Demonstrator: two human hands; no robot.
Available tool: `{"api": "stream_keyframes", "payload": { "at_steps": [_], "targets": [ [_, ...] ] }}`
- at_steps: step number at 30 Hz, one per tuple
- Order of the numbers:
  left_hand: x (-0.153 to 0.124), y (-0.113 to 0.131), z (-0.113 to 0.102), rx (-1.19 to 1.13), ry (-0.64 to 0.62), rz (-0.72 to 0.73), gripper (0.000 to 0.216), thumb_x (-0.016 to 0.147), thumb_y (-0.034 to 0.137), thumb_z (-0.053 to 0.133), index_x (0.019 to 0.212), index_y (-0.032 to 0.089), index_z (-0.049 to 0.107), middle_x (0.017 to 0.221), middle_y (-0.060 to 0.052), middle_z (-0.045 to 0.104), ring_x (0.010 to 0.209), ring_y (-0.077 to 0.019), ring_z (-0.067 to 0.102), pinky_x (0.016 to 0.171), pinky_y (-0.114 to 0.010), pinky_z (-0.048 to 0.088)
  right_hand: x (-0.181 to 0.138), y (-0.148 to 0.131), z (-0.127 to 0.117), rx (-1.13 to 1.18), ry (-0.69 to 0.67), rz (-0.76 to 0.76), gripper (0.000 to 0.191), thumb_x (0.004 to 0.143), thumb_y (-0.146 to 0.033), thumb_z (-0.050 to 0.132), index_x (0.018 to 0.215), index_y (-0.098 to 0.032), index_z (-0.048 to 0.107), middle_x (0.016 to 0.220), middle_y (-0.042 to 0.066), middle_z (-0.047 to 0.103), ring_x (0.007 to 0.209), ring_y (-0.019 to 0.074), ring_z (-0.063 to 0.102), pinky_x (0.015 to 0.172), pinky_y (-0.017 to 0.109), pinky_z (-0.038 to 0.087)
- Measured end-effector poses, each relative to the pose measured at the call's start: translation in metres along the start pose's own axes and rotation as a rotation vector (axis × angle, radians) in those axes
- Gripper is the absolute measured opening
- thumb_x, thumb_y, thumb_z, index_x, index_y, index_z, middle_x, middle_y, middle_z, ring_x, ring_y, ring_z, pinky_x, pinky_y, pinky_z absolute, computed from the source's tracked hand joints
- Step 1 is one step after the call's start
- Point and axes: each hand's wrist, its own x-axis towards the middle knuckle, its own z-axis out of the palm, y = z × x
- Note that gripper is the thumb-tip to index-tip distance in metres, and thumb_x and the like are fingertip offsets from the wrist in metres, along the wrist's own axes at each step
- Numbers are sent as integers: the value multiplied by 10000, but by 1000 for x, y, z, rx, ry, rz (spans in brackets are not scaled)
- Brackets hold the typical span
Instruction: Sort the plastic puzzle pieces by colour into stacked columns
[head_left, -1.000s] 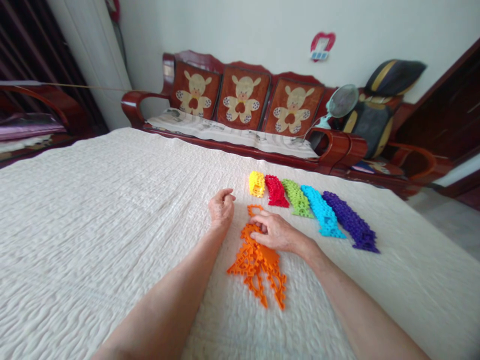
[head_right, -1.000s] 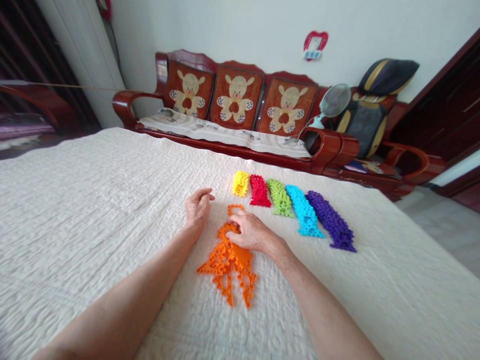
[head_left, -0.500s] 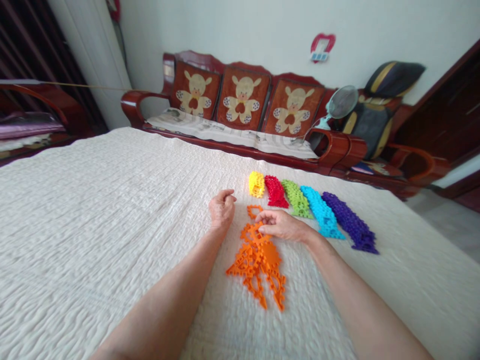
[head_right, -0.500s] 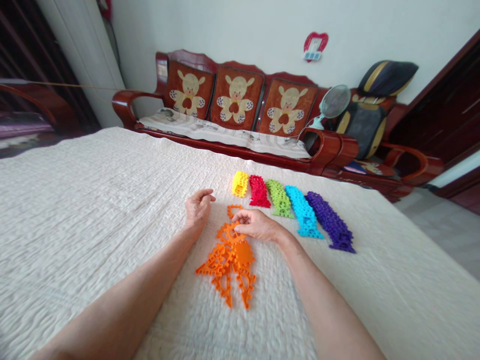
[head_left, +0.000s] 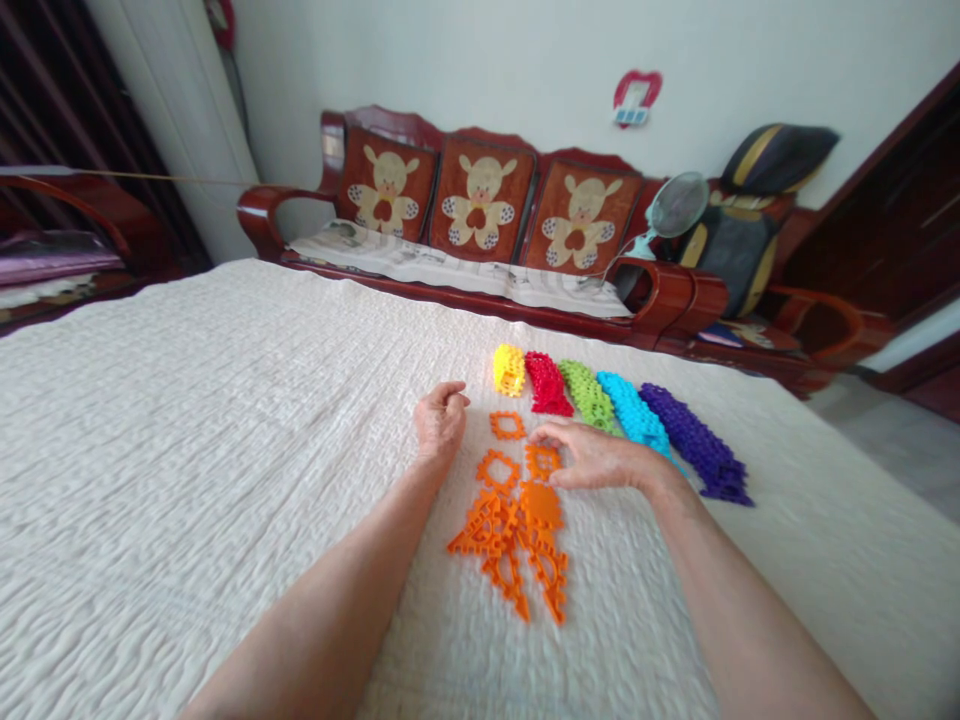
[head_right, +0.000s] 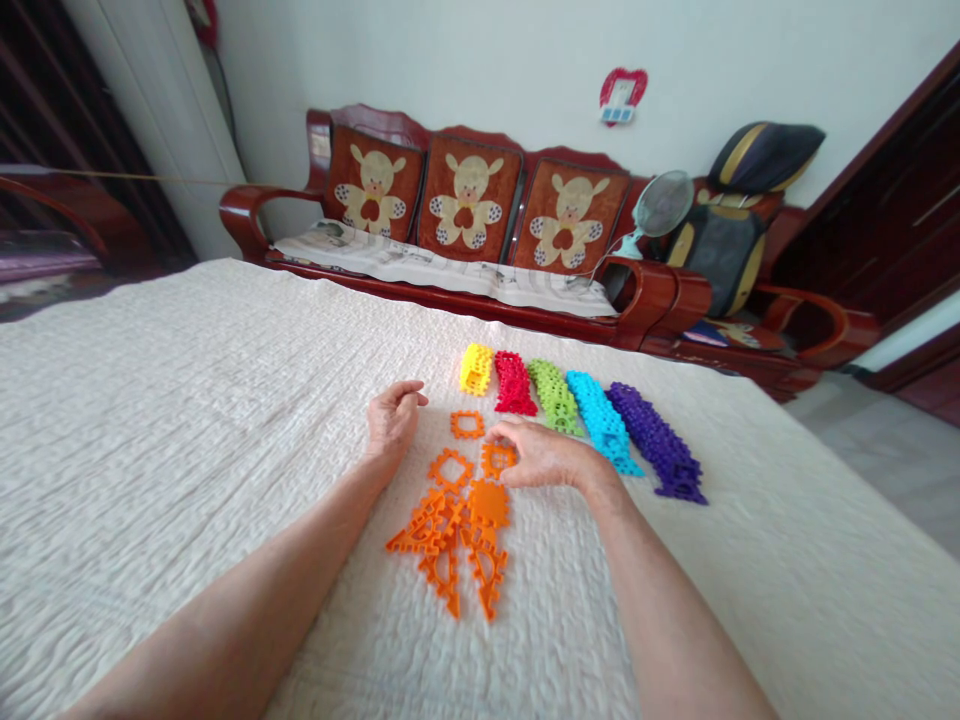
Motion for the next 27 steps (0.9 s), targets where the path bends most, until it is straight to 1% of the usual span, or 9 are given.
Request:
{"api": "stream_keyframes", "payload": {
  "at_steps": [2, 5, 7, 12, 16, 19, 23, 25, 27],
  "targets": [
    [0, 1, 0, -8, -4, -6, 332, 724, 206, 466, 931, 170, 722, 722, -17, 719, 692, -154, 650, 749, -277, 501, -1, -8, 3, -92, -6, -9, 493, 631, -186, 648, 1122, -197, 616, 1135, 77, 616, 999, 220, 589, 872, 321, 459],
    [-1, 0, 0, -8, -4, -9, 331, 726, 204, 464, 931, 171, 723, 723, -16, 718, 685, -150, 649, 742, -272, 503, 0, -15, 7, -163, 5, 45, 338, 682, -193, 614, 1020, -202, 634, 1033, 74, 626, 923, 209, 602, 828, 312, 467],
    [0, -1, 1, -4, -4, -4, 331, 732, 207, 462, 934, 173, 723, 731, -18, 720, 692, -149, 650, 738, -270, 502, 0, -16, 8, -176, 6, 61, 297, 715, -219, 602, 1010, -205, 633, 1011, 75, 626, 910, 212, 607, 823, 318, 470],
    [2, -4, 1, 4, -10, -4, 323, 732, 211, 467, 926, 181, 723, 731, -16, 720, 696, -152, 651, 727, -268, 501, -5, -19, 7, -194, -32, 43, 509, 693, -252, 645, 1193, -185, 580, 1161, 113, 581, 1090, 253, 566, 951, 358, 442],
    [2, -6, 1, 4, -10, -4, 321, 728, 206, 462, 915, 183, 722, 724, -11, 720, 687, -150, 649, 715, -263, 499, -7, -23, 13, -226, -28, 68, 592, 698, -301, 660, 1268, -184, 549, 1224, 129, 552, 1193, 278, 510, 1012, 381, 409],
    [2, -6, 2, 5, -12, 9, 324, 736, 210, 455, 921, 187, 720, 732, -9, 722, 695, -149, 650, 711, -260, 499, -6, -24, 16, -235, -29, 90, 577, 732, -317, 635, 1287, -185, 543, 1254, 132, 552, 1203, 278, 510, 1020, 387, 403],
    [0, -3, 1, 15, -19, -4, 333, 744, 211, 452, 944, 183, 717, 747, -13, 724, 693, -147, 652, 710, -261, 501, -4, -28, 12, -198, 67, 92, 546, 753, -352, 632, 1258, -161, 554, 1264, 155, 576, 1181, 297, 538, 994, 400, 424],
    [-1, -1, 1, 18, -22, -1, 335, 748, 214, 452, 953, 181, 716, 753, -15, 724, 704, -149, 654, 713, -263, 502, 1, -30, 10, -150, 168, 66, 522, 756, -317, 629, 1247, -160, 548, 1221, 150, 612, 1124, 289, 577, 960, 398, 446],
    [-2, 1, 0, 17, -25, 1, 334, 748, 214, 456, 956, 180, 715, 756, -17, 725, 711, -150, 655, 715, -264, 503, 9, -31, 12, -116, 293, 8, 483, 765, -242, 596, 1240, -170, 543, 1195, 131, 632, 1099, 266, 594, 955, 396, 453]
  ]
}}
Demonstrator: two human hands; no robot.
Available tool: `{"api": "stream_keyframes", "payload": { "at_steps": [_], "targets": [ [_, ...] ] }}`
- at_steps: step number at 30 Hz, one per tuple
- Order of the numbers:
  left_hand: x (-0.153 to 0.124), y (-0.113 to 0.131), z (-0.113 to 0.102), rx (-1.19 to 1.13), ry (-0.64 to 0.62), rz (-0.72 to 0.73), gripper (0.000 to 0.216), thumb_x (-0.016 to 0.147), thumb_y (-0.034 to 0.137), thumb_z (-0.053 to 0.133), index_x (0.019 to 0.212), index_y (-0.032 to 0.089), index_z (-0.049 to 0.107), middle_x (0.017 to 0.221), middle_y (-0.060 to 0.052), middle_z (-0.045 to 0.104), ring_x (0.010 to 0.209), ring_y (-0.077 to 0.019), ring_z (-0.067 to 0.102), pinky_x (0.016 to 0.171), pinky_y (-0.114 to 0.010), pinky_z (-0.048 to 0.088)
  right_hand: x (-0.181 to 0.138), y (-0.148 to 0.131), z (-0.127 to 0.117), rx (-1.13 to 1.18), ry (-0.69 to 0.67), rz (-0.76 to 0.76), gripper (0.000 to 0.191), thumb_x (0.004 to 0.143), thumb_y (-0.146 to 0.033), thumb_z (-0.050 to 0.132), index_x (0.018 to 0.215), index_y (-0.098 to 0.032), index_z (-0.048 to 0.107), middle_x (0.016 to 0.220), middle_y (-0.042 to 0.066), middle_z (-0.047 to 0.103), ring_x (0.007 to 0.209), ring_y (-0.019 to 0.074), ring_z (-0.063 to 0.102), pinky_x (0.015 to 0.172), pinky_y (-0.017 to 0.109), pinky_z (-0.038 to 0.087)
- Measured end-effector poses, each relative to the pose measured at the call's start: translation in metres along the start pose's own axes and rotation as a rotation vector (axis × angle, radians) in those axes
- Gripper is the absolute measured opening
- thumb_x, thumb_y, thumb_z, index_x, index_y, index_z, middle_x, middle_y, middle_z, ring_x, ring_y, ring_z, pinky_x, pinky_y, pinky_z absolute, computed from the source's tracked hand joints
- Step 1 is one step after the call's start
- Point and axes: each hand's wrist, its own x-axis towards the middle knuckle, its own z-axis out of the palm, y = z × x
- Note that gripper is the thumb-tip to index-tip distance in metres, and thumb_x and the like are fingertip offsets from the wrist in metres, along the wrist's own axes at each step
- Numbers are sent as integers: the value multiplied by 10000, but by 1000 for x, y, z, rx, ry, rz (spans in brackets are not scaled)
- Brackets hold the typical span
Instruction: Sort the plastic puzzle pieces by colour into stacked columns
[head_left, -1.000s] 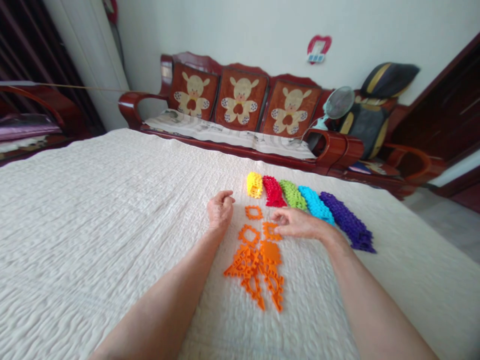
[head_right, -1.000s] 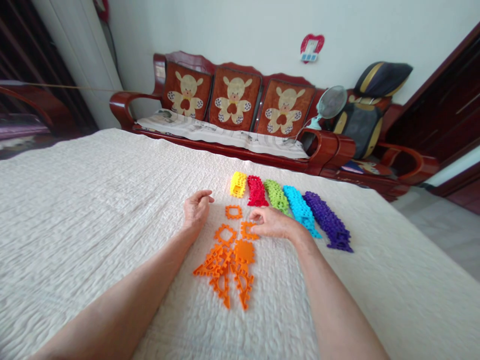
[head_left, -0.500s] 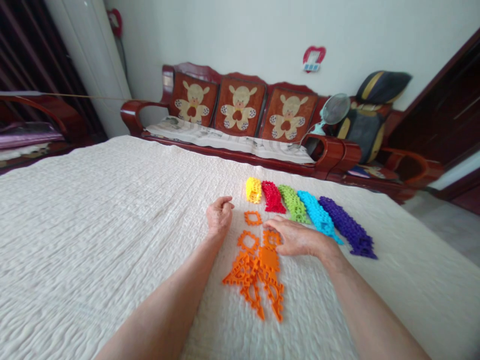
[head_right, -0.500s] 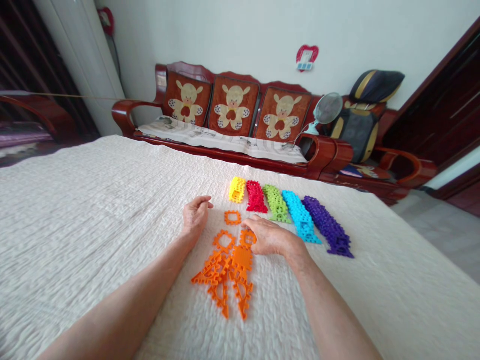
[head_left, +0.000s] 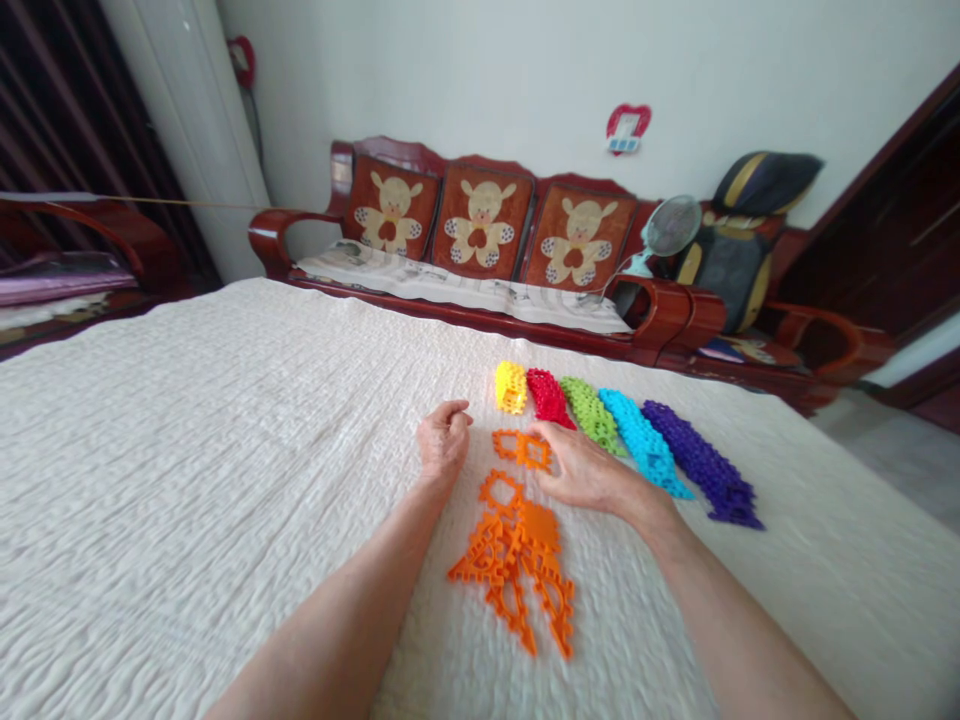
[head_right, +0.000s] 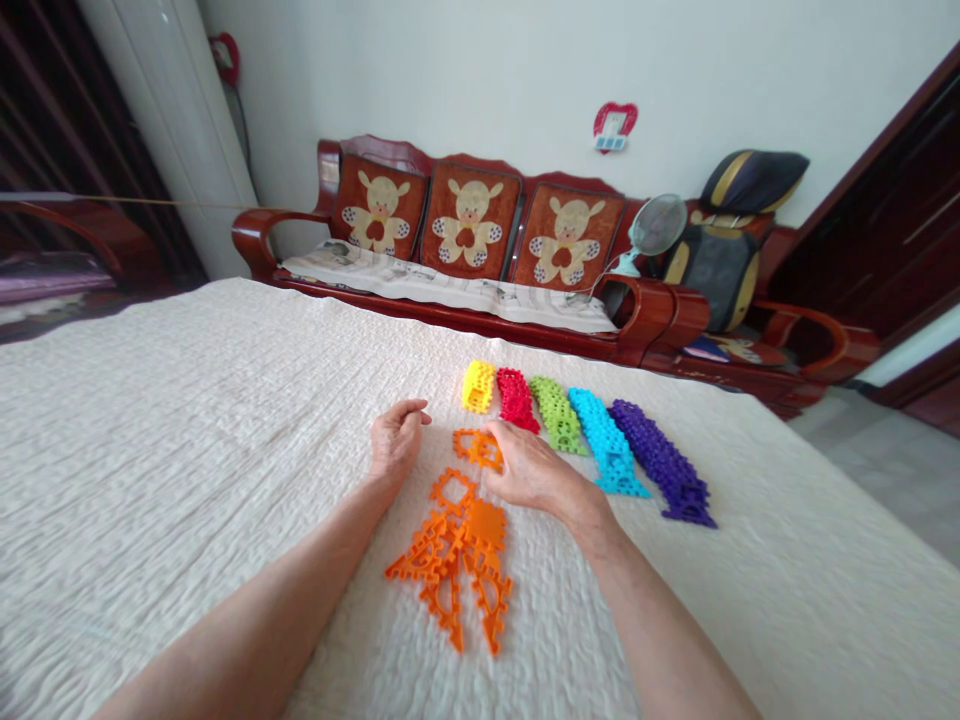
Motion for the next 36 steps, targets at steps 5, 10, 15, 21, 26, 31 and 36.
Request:
{"api": "stream_keyframes", "payload": {
  "at_steps": [5, 10, 15, 21, 26, 31, 36],
  "targets": [
    [0, 2, 0, 5, 0, -11, 326, 752, 209, 459, 949, 181, 717, 749, -18, 723, 678, -145, 645, 700, -261, 499, 20, 10, 27, 24, 161, -152, 545, 742, -101, 503, 1284, -152, 520, 1348, 139, 542, 1288, 234, 474, 1089, 416, 371],
    [0, 1, 2, 21, -2, -9, 328, 759, 212, 455, 954, 178, 716, 759, -23, 722, 669, -142, 638, 681, -256, 491, 26, 27, 46, 55, 145, -154, 555, 720, -96, 501, 1274, -112, 531, 1349, 172, 537, 1287, 244, 480, 1097, 421, 371],
    [-1, 0, 2, 9, -2, -3, 320, 758, 208, 460, 946, 177, 718, 750, -22, 721, 681, -144, 644, 687, -256, 495, 27, 28, 46, 53, 156, -138, 526, 700, -104, 516, 1223, -135, 559, 1284, 146, 573, 1224, 236, 522, 1054, 398, 402],
    [-1, 1, 1, 15, -1, 4, 322, 755, 200, 460, 944, 180, 720, 737, -16, 719, 671, -143, 644, 694, -257, 499, 32, 27, 49, 28, 224, -71, 480, 696, -142, 574, 1177, -153, 580, 1185, 119, 615, 1120, 237, 563, 990, 374, 435],
    [-1, 1, 1, 19, -2, 17, 324, 746, 203, 465, 944, 182, 722, 746, -20, 723, 697, -149, 650, 709, -261, 502, 37, 32, 56, 45, 265, -56, 500, 735, -137, 547, 1234, -171, 551, 1230, 111, 601, 1165, 231, 539, 1032, 392, 402],
    [-1, 2, 1, 26, 8, -8, 333, 756, 211, 451, 948, 187, 723, 753, -12, 725, 625, -135, 619, 639, -246, 484, 29, 23, 43, -7, 299, -80, 475, 729, -165, 567, 1204, -155, 569, 1289, 132, 541, 1235, 253, 486, 1052, 391, 376],
    [-1, 3, 0, 34, 7, -4, 336, 756, 210, 452, 951, 180, 724, 749, -12, 724, 562, -124, 579, 595, -240, 461, 13, -1, 20, 15, 78, -17, 232, 770, -212, 563, 985, -186, 645, 950, 64, 667, 866, 190, 619, 789, 302, 462]
  ]
}}
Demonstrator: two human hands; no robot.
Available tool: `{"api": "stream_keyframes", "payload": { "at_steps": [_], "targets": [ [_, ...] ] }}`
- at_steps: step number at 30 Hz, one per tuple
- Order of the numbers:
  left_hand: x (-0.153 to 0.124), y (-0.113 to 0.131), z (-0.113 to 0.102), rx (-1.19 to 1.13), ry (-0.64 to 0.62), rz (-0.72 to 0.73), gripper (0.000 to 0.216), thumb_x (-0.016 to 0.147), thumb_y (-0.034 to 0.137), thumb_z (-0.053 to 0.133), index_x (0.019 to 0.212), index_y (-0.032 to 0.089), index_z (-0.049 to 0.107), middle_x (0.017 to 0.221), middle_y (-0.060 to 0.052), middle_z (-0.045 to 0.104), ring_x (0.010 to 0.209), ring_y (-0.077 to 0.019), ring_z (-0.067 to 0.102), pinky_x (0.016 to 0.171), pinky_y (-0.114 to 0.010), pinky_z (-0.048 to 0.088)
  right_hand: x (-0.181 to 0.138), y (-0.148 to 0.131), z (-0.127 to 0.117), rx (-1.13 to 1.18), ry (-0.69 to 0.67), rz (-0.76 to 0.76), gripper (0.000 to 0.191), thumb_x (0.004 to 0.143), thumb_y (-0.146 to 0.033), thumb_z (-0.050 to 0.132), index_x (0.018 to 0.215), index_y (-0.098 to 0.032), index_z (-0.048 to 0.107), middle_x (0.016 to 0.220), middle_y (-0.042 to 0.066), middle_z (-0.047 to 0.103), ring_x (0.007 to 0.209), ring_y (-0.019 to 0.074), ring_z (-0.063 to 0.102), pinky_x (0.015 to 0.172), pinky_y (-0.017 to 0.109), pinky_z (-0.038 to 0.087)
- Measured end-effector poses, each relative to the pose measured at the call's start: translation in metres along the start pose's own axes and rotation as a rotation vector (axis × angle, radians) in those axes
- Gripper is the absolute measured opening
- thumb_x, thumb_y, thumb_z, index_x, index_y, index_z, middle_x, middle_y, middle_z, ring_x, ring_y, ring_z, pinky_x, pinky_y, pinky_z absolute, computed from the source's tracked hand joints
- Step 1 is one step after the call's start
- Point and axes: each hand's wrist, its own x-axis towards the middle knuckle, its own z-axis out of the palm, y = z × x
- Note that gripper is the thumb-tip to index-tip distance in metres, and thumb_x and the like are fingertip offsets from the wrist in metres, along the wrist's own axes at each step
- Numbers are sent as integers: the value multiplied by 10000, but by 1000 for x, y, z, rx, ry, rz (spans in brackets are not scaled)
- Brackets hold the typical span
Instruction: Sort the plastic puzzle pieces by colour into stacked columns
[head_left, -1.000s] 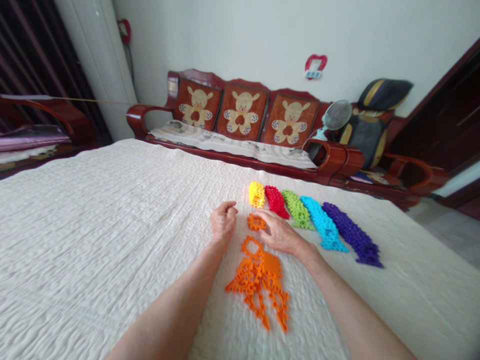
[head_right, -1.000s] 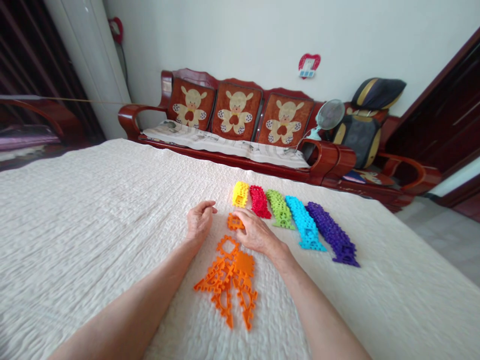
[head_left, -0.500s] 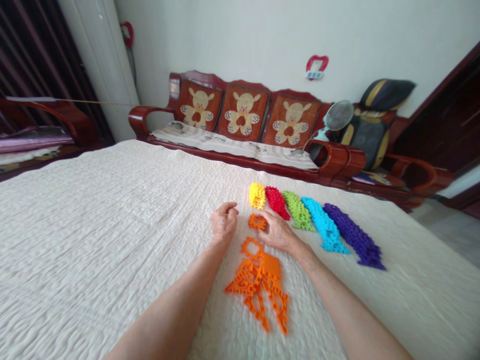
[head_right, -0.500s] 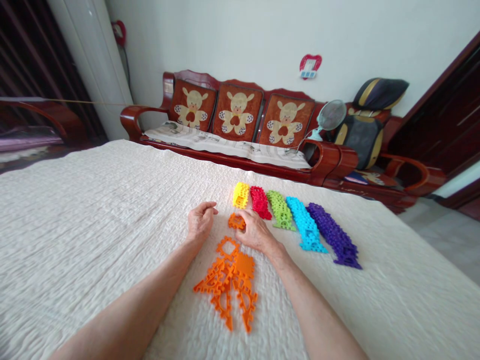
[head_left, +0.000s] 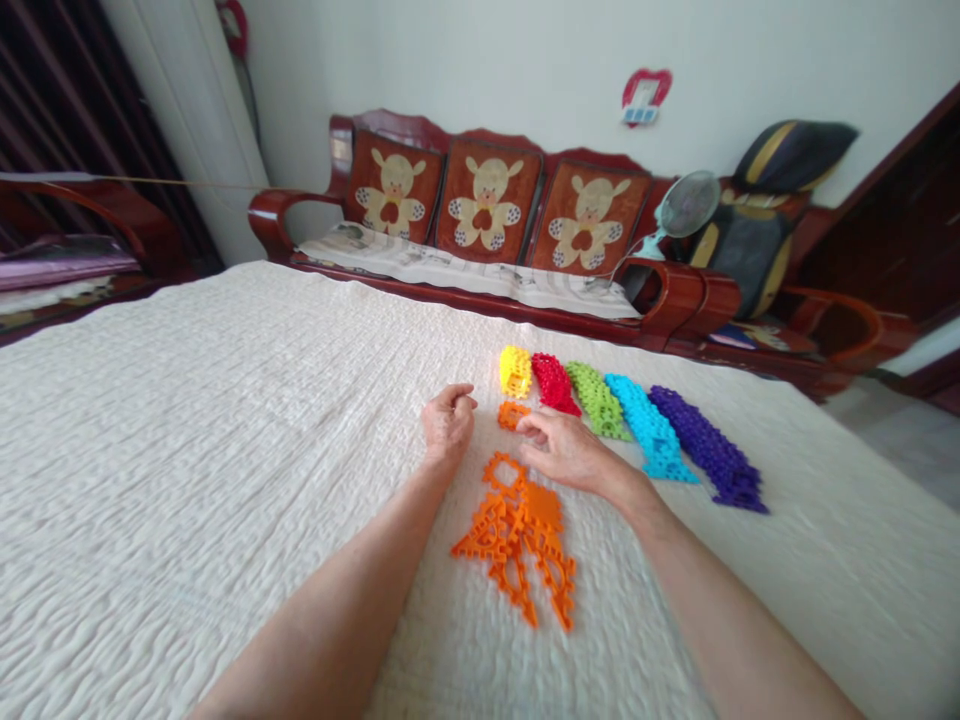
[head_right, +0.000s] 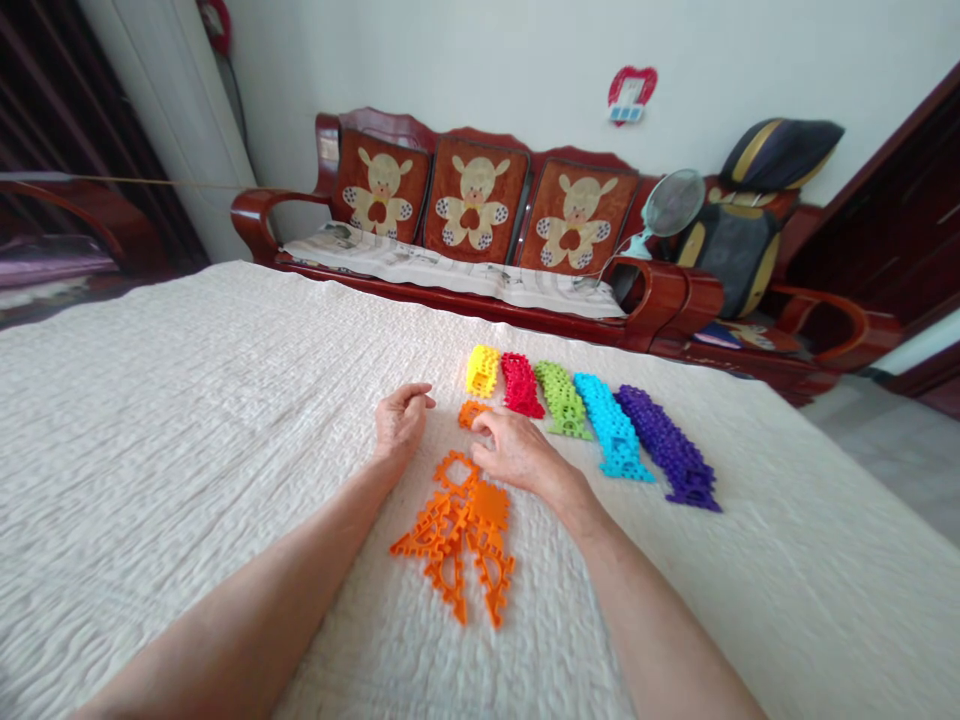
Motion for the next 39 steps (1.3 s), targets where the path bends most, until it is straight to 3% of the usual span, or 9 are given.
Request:
{"api": "stream_keyframes", "payload": {
  "at_steps": [5, 12, 19, 22, 24, 26, 30, 33, 39],
  "targets": [
    [2, -3, 1, 4, 6, 22, 324, 748, 196, 463, 937, 184, 725, 743, -15, 723, 687, -144, 639, 696, -249, 488, -6, -25, 2, -85, -147, 116, 184, 767, -334, 622, 859, -181, 665, 839, 74, 681, 767, 192, 618, 673, 283, 424],
    [0, 0, 0, -9, 4, 20, 318, 740, 194, 472, 931, 182, 726, 745, -19, 723, 716, -153, 654, 753, -271, 504, -2, -25, 14, -88, -75, 185, 70, 752, -252, 594, 726, -211, 644, 731, 27, 685, 674, 156, 602, 597, 254, 375],
    [1, -3, 0, -11, -11, 16, 321, 747, 217, 474, 944, 187, 725, 757, -20, 726, 730, -159, 658, 746, -276, 506, -4, -21, -10, -213, -89, 313, 390, 864, -392, 497, 539, -203, 600, 539, 45, 599, 558, 160, 545, 539, 280, 313],
    [1, -4, 0, -14, -13, 21, 322, 750, 219, 470, 946, 185, 723, 757, -21, 726, 719, -159, 656, 747, -282, 503, -6, -21, -15, -191, -59, 267, 307, 855, -395, 525, 643, -205, 638, 611, 35, 629, 623, 162, 573, 584, 270, 355],
    [1, -3, 0, -6, -10, 20, 322, 750, 213, 467, 944, 182, 722, 754, -23, 724, 714, -159, 654, 743, -280, 500, -7, -21, -13, -134, -20, 180, 173, 806, -360, 590, 814, -202, 662, 808, 45, 677, 753, 177, 606, 673, 274, 405],
    [0, -1, 0, 7, -7, 18, 324, 750, 206, 464, 943, 179, 722, 749, -23, 723, 705, -156, 651, 730, -274, 497, -7, -21, -7, -79, -27, 57, 214, 769, -310, 626, 946, -191, 648, 998, 70, 659, 900, 195, 604, 783, 290, 426],
    [-1, 0, -1, 17, -12, 15, 325, 758, 201, 454, 942, 183, 723, 751, -18, 724, 694, -148, 647, 705, -259, 493, -7, -21, 3, -37, -139, -88, 211, 754, -192, 587, 957, -175, 637, 1004, 76, 622, 957, 193, 576, 839, 294, 432],
    [0, 0, 0, 13, -14, 10, 326, 758, 199, 457, 948, 183, 722, 756, -15, 724, 705, -147, 648, 716, -258, 497, -8, -24, 6, -48, -170, -84, 219, 740, -164, 581, 954, -174, 630, 969, 67, 617, 930, 189, 576, 835, 298, 434],
    [0, 0, 0, -3, -19, 3, 324, 752, 197, 460, 946, 180, 719, 751, -15, 722, 709, -147, 651, 728, -259, 502, -13, -34, 6, -140, -119, 120, 214, 814, -311, 574, 945, -144, 601, 984, 117, 609, 932, 233, 588, 838, 351, 434]
  ]
}}
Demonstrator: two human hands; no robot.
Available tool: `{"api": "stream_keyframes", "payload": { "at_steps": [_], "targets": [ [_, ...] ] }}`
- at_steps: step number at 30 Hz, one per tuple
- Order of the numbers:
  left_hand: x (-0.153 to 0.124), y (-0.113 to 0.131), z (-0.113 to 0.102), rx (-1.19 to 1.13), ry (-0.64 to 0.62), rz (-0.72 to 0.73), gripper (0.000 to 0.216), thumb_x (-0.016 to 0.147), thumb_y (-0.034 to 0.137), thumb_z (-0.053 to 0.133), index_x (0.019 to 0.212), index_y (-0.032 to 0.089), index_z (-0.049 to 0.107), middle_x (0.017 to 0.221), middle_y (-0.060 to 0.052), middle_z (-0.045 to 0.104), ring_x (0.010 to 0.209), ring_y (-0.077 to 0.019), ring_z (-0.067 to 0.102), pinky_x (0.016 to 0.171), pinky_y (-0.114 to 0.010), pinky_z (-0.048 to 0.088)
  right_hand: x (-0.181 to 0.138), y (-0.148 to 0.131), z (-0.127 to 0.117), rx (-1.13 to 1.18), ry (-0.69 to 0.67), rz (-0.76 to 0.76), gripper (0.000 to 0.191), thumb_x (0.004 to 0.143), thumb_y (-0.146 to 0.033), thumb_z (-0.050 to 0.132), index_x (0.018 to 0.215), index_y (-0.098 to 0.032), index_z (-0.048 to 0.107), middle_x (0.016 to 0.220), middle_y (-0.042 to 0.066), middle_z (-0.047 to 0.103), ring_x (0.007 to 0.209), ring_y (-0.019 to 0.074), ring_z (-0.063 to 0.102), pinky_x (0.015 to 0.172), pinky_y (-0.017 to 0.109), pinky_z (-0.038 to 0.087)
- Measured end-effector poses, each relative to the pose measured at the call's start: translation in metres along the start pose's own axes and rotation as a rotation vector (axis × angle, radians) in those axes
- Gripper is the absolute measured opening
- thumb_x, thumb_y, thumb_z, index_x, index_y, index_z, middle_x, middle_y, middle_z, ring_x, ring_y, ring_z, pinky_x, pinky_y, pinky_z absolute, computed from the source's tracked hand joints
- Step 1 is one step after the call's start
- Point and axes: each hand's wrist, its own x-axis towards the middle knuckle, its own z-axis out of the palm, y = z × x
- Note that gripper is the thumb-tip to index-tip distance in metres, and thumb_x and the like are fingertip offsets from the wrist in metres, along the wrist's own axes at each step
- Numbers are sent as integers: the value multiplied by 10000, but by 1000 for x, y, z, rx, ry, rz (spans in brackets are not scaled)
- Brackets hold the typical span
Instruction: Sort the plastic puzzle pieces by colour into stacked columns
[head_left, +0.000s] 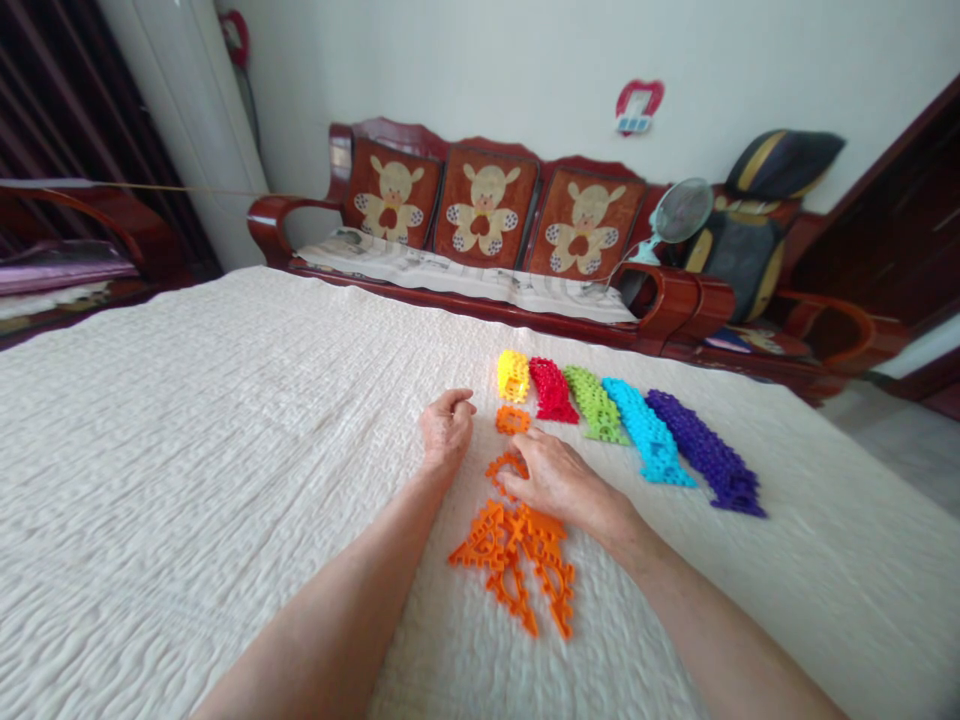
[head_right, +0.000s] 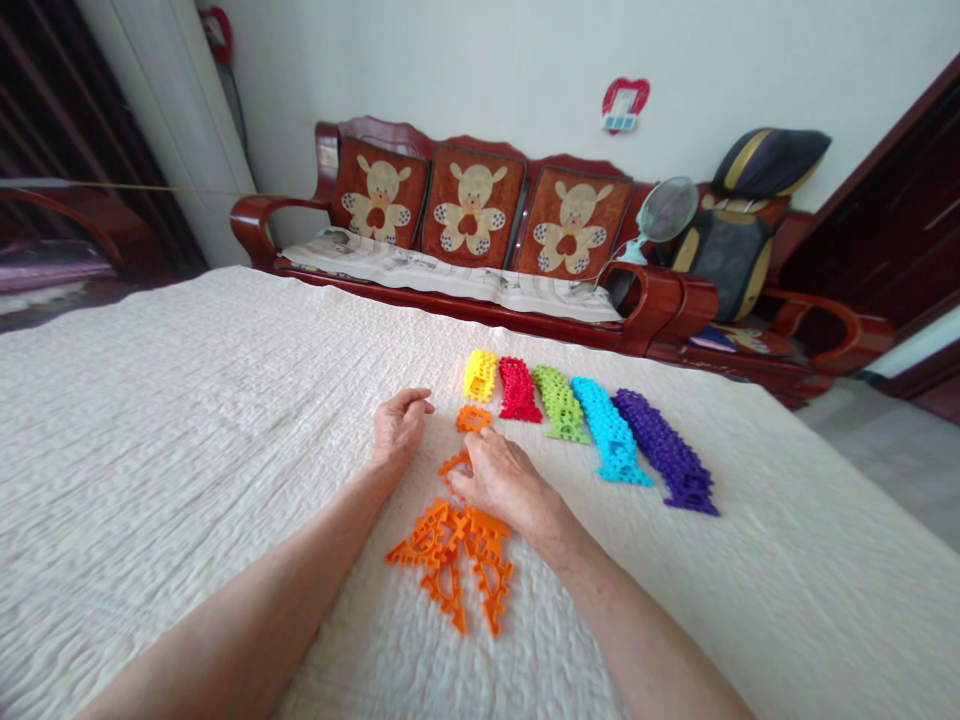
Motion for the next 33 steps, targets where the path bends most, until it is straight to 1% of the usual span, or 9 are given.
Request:
{"api": "stream_keyframes", "payload": {
  "at_steps": [3, 7, 9, 14, 20, 25, 28, 30, 33],
  "targets": [
    [1, -2, 1, -14, -2, 1, 326, 749, 201, 459, 944, 180, 719, 746, -17, 720, 710, -149, 655, 736, -264, 502, -1, 1, -4, 16, -24, -37, 259, 797, -328, 597, 984, -149, 596, 1006, 113, 603, 953, 238, 582, 845, 357, 439],
    [3, -7, 2, -19, 10, 15, 324, 741, 206, 461, 935, 177, 720, 737, -19, 721, 722, -155, 658, 746, -269, 501, -3, 6, -8, 74, -121, -242, 352, 747, -257, 627, 1092, -196, 591, 1087, 76, 582, 1009, 217, 564, 874, 331, 440],
    [4, -8, 3, -25, 15, 20, 323, 737, 208, 463, 929, 177, 721, 730, -16, 721, 717, -155, 657, 749, -270, 501, -5, 8, -8, 82, -143, -290, 410, 739, -212, 616, 1147, -210, 579, 1118, 71, 575, 1043, 214, 554, 898, 325, 433],
    [2, -4, 2, -45, 24, 15, 318, 722, 205, 471, 911, 176, 725, 706, -11, 717, 684, -150, 649, 731, -262, 500, -5, 9, -6, 48, -146, -280, 435, 717, -135, 590, 1148, -198, 585, 1101, 79, 571, 1043, 216, 556, 896, 324, 434],
    [2, -4, 2, -48, 16, 5, 325, 729, 202, 462, 918, 179, 725, 716, -10, 719, 680, -146, 650, 717, -256, 501, -1, 9, -8, 40, -134, -227, 308, 744, -257, 642, 1040, -175, 618, 1025, 80, 584, 925, 214, 594, 819, 324, 458],
    [3, -5, 1, -40, 12, 5, 319, 722, 200, 467, 909, 184, 725, 717, -13, 721, 693, -152, 655, 740, -266, 505, -2, 9, -8, 26, -126, -239, 317, 730, -204, 632, 1045, -174, 625, 1025, 84, 605, 901, 206, 609, 785, 305, 465],
    [3, -6, 2, -41, 10, 7, 320, 722, 202, 467, 912, 186, 724, 716, -14, 721, 696, -155, 657, 744, -272, 506, 1, 13, -10, 46, -62, -282, 320, 736, -213, 650, 1055, -182, 635, 999, 75, 627, 909, 204, 610, 801, 308, 473],
    [4, -7, 2, -35, 8, 15, 322, 725, 205, 466, 917, 186, 724, 723, -16, 723, 702, -156, 658, 751, -275, 505, 7, 18, -11, 70, 52, -287, 330, 751, -224, 656, 1078, -182, 631, 1025, 79, 635, 952, 209, 608, 846, 326, 478],
    [4, -9, 3, -28, -1, 21, 329, 730, 209, 464, 930, 185, 724, 738, -17, 726, 713, -157, 661, 756, -278, 505, 20, 30, -8, 80, 250, -228, 365, 781, -224, 637, 1141, -172, 610, 1138, 107, 621, 1064, 229, 594, 938, 367, 468]
  ]
}}
